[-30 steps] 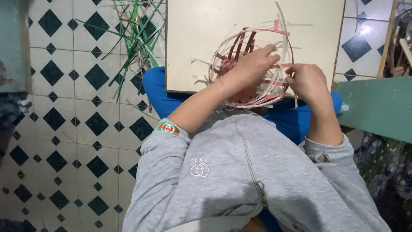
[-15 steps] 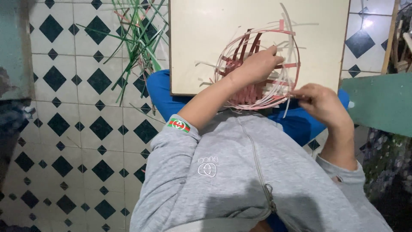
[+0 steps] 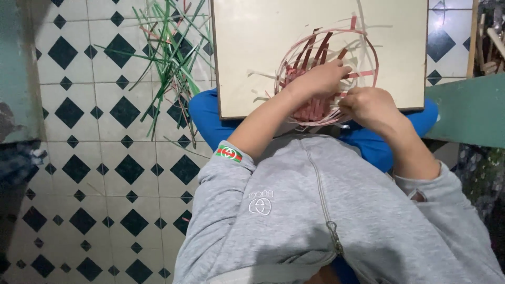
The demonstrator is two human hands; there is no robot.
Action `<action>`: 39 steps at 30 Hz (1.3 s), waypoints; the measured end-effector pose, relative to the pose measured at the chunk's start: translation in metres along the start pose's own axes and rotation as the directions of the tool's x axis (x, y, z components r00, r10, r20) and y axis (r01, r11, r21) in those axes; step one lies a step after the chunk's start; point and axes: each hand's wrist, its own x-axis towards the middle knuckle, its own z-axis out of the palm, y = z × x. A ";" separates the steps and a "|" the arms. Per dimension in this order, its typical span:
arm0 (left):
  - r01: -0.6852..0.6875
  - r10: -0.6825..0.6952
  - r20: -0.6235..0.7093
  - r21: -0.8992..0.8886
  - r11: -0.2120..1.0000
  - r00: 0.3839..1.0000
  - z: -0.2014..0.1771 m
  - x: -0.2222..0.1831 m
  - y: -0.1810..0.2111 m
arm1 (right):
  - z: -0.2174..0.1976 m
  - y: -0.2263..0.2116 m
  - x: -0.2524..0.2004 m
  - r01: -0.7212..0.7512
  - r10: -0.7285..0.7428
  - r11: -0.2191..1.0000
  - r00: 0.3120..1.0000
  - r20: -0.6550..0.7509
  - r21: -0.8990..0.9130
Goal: The person is weaving a basket by interlacing pink and white plastic strips through a circular frame.
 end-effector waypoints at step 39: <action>-0.054 0.065 -0.055 0.173 0.983 0.996 0.025 -0.025 0.000 | -0.026 0.026 0.008 0.300 -0.298 0.953 0.953 0.063 -0.034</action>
